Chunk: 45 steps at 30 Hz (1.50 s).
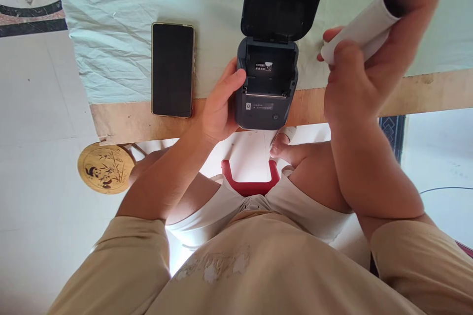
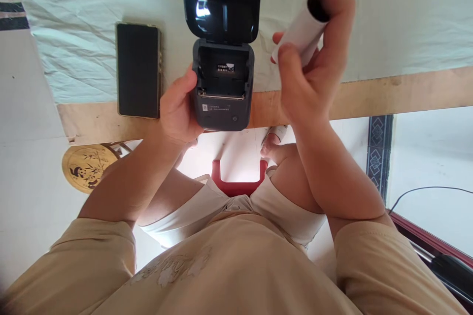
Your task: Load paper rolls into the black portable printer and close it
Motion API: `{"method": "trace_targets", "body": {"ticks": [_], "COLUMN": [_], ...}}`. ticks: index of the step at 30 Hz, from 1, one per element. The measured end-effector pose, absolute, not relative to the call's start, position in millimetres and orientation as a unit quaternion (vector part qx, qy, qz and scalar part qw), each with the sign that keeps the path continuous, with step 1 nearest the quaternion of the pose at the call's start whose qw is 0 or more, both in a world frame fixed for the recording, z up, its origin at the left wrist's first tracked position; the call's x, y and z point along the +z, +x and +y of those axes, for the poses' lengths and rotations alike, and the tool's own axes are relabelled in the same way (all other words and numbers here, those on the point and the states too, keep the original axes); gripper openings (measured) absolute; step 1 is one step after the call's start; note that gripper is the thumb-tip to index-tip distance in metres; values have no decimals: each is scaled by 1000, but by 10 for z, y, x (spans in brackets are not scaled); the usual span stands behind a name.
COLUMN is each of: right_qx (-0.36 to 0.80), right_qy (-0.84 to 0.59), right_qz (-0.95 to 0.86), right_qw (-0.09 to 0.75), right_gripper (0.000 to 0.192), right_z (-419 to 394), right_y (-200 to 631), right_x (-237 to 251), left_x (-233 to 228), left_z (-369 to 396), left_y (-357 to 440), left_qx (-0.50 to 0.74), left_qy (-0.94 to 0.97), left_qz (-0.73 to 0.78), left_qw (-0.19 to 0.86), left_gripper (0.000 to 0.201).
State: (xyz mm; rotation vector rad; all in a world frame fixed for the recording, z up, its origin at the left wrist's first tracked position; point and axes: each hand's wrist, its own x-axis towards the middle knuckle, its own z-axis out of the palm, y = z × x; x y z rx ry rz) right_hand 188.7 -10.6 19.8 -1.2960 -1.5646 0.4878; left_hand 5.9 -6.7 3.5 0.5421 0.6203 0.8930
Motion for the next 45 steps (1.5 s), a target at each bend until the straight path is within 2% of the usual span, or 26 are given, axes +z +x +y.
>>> {"method": "trace_targets", "body": {"ticks": [3,5,7,12,14,22,25,31,39,43,45], "right_qx": [92,96,118,105,101,65,67,6,64,51,46], "right_qy": [-454,-425,-448,-530,-528,-513,-513,-503,-440,-413,-408], "right_qz": [-727,-770,-770,-751,-757,-772,-778,-771,-796,-800,-811], "right_qw": [507,467,438,380,372,370,356,390,410,432,416], "right_gripper": [52,56,49,19,15,25,22,14,16,15,13], "right_z": [-147,-154,-168,-203,-200,-207,-196,-189,-281,-282,-284], "right_y": [1801,1751,1712,1674,1680,1695,1686,1673,1633,1615,1606], "right_x": [216,184,158,191,215,253,228,220,241,237,232], "left_x": [46,51,48,44,55,72,87,117,18,-2,7], "left_z": [-66,-67,-71,-89,-96,-110,-110,-113,-117,-112,-111], "left_y": [57,51,47,50,49,44,56,70,34,29,30], "left_qx": [409,402,396,378,368,393,396,406,412,413,417], "left_qy": [276,291,302,329,340,309,295,289,301,303,302], "left_qz": [296,296,297,339,352,328,329,338,318,315,318], "left_qw": [818,816,815,796,791,802,805,798,799,799,796], "left_gripper": [21,21,21,29,33,33,29,22,37,30,30]}}
